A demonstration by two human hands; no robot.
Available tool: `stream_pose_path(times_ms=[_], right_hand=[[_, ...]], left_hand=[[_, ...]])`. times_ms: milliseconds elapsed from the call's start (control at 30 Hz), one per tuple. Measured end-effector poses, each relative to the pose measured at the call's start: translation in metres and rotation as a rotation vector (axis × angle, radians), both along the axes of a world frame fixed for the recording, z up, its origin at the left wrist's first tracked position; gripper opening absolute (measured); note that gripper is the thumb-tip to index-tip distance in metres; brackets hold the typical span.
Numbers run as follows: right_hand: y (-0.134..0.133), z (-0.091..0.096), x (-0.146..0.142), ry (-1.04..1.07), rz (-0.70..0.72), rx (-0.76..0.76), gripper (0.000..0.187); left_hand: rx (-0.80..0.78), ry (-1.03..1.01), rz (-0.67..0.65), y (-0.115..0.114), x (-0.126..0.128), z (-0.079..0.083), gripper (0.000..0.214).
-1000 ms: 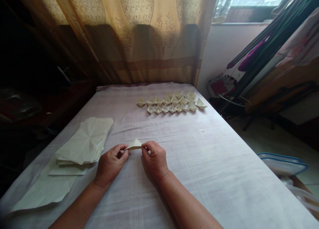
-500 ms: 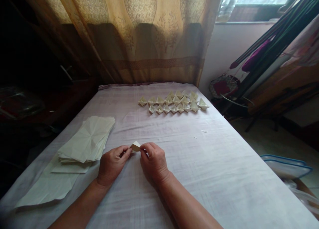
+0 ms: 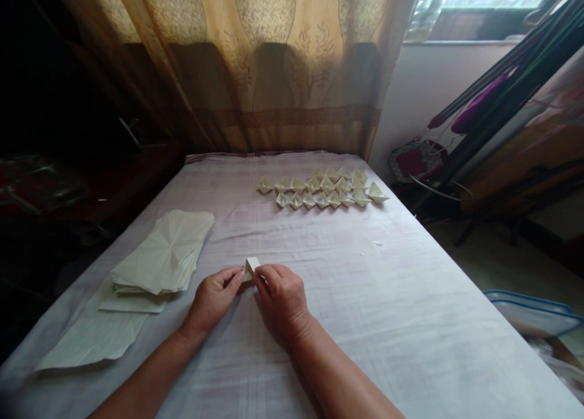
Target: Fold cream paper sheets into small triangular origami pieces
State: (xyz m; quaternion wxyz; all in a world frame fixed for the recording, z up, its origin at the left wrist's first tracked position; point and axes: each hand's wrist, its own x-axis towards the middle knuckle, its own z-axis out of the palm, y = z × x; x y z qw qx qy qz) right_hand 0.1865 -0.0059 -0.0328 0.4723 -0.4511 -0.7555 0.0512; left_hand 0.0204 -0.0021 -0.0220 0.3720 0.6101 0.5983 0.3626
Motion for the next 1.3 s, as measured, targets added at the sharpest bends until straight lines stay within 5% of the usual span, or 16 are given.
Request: stream_pose_path(times_ms=[333,733,1100,1300], right_hand=[[0.002,-0.001,0.003,0.054,-0.003,-0.003,0.013],[0.002,-0.003,0.001,0.121,-0.106,-0.293,0.016],[0.001,0.000,-0.002,0.193,-0.140,-0.397,0.021],[0.001,0.003,-0.005,0.151,-0.140,-0.361,0.018]], left_hand=[[-0.231,-0.243,0.006,-0.002,0.004,0.011,0.033],[-0.264,-0.264,0.065,0.000,0.006,0.009,0.042],[0.123,0.227,-0.094,-0.006,0.002,0.011,0.045],[0.125,0.322,-0.088,-0.008,0.004,0.012,0.038]])
